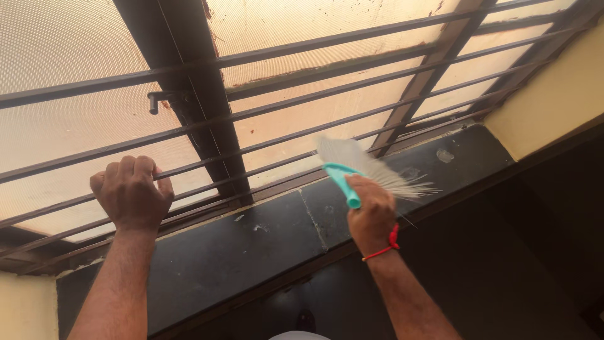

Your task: The person sweeps dust and debris from a window ledge and the window grill using a small handheld brush.

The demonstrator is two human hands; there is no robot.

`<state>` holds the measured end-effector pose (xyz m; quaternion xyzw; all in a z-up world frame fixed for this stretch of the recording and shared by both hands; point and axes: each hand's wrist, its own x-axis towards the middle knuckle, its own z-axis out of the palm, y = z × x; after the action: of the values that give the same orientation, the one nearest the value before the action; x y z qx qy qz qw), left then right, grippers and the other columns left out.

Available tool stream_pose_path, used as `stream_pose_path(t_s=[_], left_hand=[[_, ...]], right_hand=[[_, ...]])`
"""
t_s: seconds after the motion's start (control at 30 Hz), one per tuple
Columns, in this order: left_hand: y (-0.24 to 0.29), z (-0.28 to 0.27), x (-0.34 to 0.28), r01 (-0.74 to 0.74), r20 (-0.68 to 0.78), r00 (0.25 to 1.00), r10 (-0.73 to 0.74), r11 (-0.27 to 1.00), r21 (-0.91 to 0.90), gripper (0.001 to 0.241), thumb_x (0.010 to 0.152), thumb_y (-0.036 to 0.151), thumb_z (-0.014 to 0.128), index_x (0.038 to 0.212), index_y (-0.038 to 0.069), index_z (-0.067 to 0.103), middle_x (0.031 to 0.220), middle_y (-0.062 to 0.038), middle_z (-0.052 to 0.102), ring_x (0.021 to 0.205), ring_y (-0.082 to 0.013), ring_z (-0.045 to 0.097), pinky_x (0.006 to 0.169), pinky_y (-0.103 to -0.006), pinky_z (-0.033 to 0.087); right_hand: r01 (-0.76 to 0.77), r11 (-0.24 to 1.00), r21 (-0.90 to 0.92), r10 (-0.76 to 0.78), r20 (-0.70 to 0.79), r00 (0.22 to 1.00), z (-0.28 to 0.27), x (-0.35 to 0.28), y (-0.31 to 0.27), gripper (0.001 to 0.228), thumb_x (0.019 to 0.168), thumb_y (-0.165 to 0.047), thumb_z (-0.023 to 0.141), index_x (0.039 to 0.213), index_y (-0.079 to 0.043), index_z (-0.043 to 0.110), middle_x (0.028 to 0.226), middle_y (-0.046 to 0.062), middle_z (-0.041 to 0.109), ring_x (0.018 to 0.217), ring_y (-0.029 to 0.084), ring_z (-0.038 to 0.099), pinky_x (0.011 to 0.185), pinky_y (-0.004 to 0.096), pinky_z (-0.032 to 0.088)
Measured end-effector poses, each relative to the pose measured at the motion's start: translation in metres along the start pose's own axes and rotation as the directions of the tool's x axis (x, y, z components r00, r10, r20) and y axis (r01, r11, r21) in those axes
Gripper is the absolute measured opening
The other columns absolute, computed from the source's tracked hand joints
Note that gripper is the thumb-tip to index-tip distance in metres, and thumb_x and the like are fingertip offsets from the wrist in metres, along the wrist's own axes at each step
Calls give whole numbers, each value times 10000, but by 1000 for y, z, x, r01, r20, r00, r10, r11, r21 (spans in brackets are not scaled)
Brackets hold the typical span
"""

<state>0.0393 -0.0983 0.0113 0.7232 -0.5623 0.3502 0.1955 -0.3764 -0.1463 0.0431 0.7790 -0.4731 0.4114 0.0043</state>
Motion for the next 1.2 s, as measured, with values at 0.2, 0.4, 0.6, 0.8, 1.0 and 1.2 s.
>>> stream_pose_path(t_s=[0.2,0.4,0.6,0.8,1.0,1.2], left_hand=[[2,5,1,15,-36,999,-15,1000,1,165,907,171,700,780,178,595,766,28,558,771,-164,545,828,-375,361],[-3,-4,-2,-18,9,1000,18,999,-47,115,850,188,710,814,178,601,799,27,572,793,-172,558,832,-375,368],[-8,-7,1,-51,-16,999,49,993,-103,117,849,196,718,862,173,605,829,15,565,812,-177,548,831,-376,366],[-12,-9,3,-91,-55,995,85,988,-128,141,836,217,710,911,190,593,855,7,542,865,-191,526,875,-403,358],[-14,-11,-4,-146,-71,988,134,968,-202,253,812,194,705,1013,169,554,988,-33,512,983,-226,502,912,-439,349],[-13,-13,-25,-158,-68,987,146,957,-244,549,859,188,670,1372,116,489,1239,-73,449,1235,-261,443,1113,-485,335]], right_hand=[[160,987,-29,-155,138,978,23,-19,-26,453,764,-34,740,1210,-114,730,1225,106,724,1179,267,655,965,460,444],[387,836,388,-488,207,848,73,-46,-143,245,971,-160,754,1214,-192,741,1277,43,733,1271,213,660,1140,422,446],[274,936,220,-307,134,942,52,-22,-103,305,860,-91,749,1162,-134,741,1185,60,750,1164,241,690,1021,420,473],[-30,974,-225,12,-83,996,31,-17,-43,331,840,-12,694,1147,-126,743,1169,40,753,1129,235,690,916,432,448],[162,965,205,-193,146,970,77,-60,-133,261,802,-85,731,1064,-94,731,1094,92,740,1047,282,682,927,427,484],[272,878,394,-391,264,882,100,-83,-188,225,908,-86,720,1126,-137,750,1170,46,752,1143,227,699,999,390,483]])
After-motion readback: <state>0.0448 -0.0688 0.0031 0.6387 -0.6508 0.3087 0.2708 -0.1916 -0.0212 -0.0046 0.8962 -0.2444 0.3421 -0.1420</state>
